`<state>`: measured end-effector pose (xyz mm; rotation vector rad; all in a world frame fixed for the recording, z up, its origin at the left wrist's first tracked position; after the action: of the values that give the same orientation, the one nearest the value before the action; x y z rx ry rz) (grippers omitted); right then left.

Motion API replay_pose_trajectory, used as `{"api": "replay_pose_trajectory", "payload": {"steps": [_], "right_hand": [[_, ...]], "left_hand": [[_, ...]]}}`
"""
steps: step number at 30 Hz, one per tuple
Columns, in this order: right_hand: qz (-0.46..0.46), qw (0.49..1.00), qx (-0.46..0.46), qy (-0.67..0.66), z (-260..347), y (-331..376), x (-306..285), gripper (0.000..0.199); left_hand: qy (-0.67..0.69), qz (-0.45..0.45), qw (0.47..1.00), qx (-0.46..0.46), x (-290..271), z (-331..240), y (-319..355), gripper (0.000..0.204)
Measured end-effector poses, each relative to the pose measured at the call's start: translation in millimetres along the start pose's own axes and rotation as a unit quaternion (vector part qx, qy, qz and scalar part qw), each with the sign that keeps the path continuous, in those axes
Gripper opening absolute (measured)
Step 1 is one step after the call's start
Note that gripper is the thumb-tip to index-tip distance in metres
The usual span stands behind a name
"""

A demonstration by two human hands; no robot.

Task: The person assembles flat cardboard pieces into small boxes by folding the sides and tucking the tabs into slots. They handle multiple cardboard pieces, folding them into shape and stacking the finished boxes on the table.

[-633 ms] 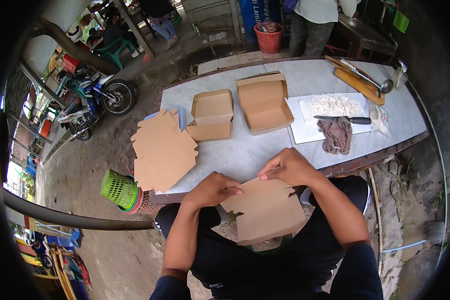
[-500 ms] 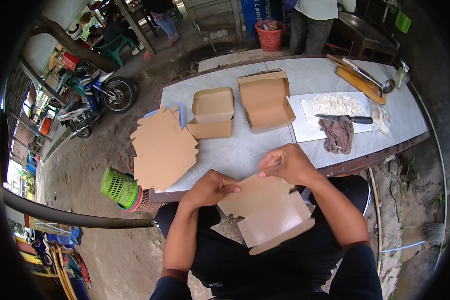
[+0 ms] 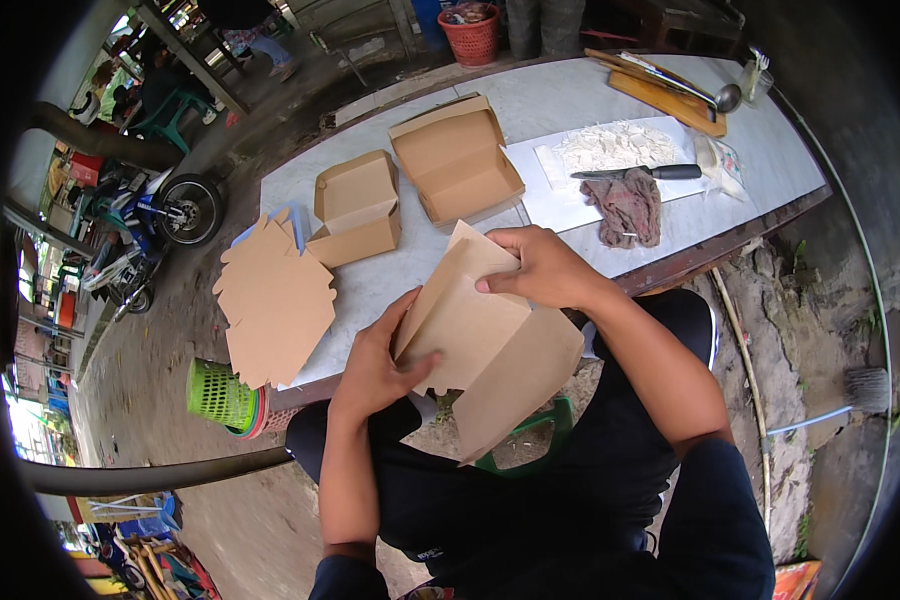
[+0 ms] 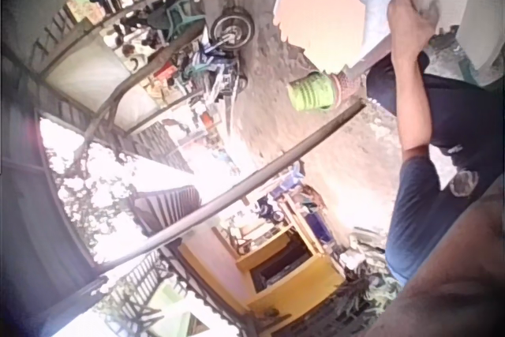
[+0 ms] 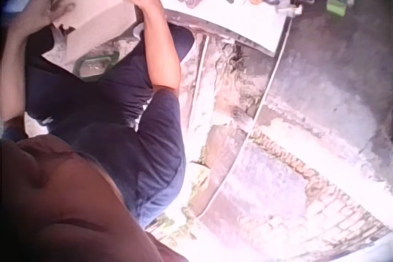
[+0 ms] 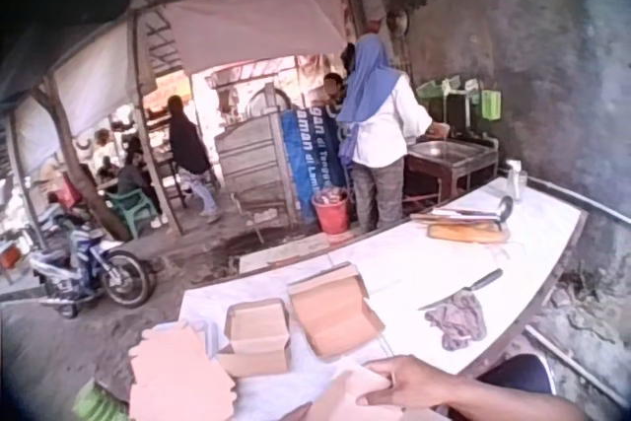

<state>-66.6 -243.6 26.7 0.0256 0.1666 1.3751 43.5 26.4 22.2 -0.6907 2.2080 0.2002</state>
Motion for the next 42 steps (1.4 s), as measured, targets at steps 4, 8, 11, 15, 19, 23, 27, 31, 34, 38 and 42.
{"api": "replay_pose_trajectory", "payload": {"steps": [4,8,11,15,19,23,27,31,34,38,42], "right_hand": [[0.025,0.998,-0.047,0.025,-0.1,9.8,-3.1,0.043],[-0.004,0.998,0.014,0.057,-14.5,9.1,-16.1,0.047],[0.001,0.996,0.019,0.083,-7.7,7.5,-16.4,0.045],[0.045,0.997,-0.012,0.068,-13.9,6.0,-11.0,0.035],[0.058,0.997,-0.009,0.059,-21.2,4.4,-5.8,0.025],[0.084,0.996,-0.005,0.024,-21.0,4.7,-6.3,0.02],[0.106,0.993,-0.046,-0.007,-15.3,8.7,-6.6,0.017],[0.203,0.974,-0.096,-0.039,-24.7,1.9,-7.3,0.037],[0.248,0.955,0.005,-0.162,-6.6,7.4,-2.9,0.044],[0.252,0.913,0.165,-0.275,17.9,14.7,-10.1,0.052],[0.191,0.974,0.038,0.117,35.9,18.2,1.8,0.057]], "left_hand": [[0.157,0.016,0.984,-0.078,1.1,22.6,-1.1,0.056],[0.272,0.082,0.958,-0.045,-7.4,16.5,1.5,0.055],[0.422,0.21,0.879,0.075,-10.3,15.9,8.4,0.073],[0.481,0.272,0.832,-0.048,2.5,14.4,6.0,0.07],[0.456,0.266,0.849,0.003,25.7,8.6,2.1,0.047],[0.441,0.239,0.864,-0.043,37.3,2.8,5.4,0.073],[0.324,0.269,0.906,-0.049,33.7,-2.5,-2.1,0.092],[0.295,0.297,0.906,-0.065,39.2,-9.3,-0.5,0.085],[0.326,0.261,0.908,-0.041,45.0,-18.2,2.6,0.082],[0.18,0.241,0.954,-0.011,40.6,-15.8,4.3,0.074],[0.129,0.218,0.967,0.023,43.7,-12.6,7.1,0.072]]}}
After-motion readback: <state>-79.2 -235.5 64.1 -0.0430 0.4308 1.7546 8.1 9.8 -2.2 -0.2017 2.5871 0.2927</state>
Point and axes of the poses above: each hand's wrist, its own y-axis away from the middle knuckle, its own x-axis out of the palm, z = x × y, the point moved 1 cm from there along -y, towards the middle knuckle, and after that the axes turned 10 degrees about -y, right-handed, at the moved point
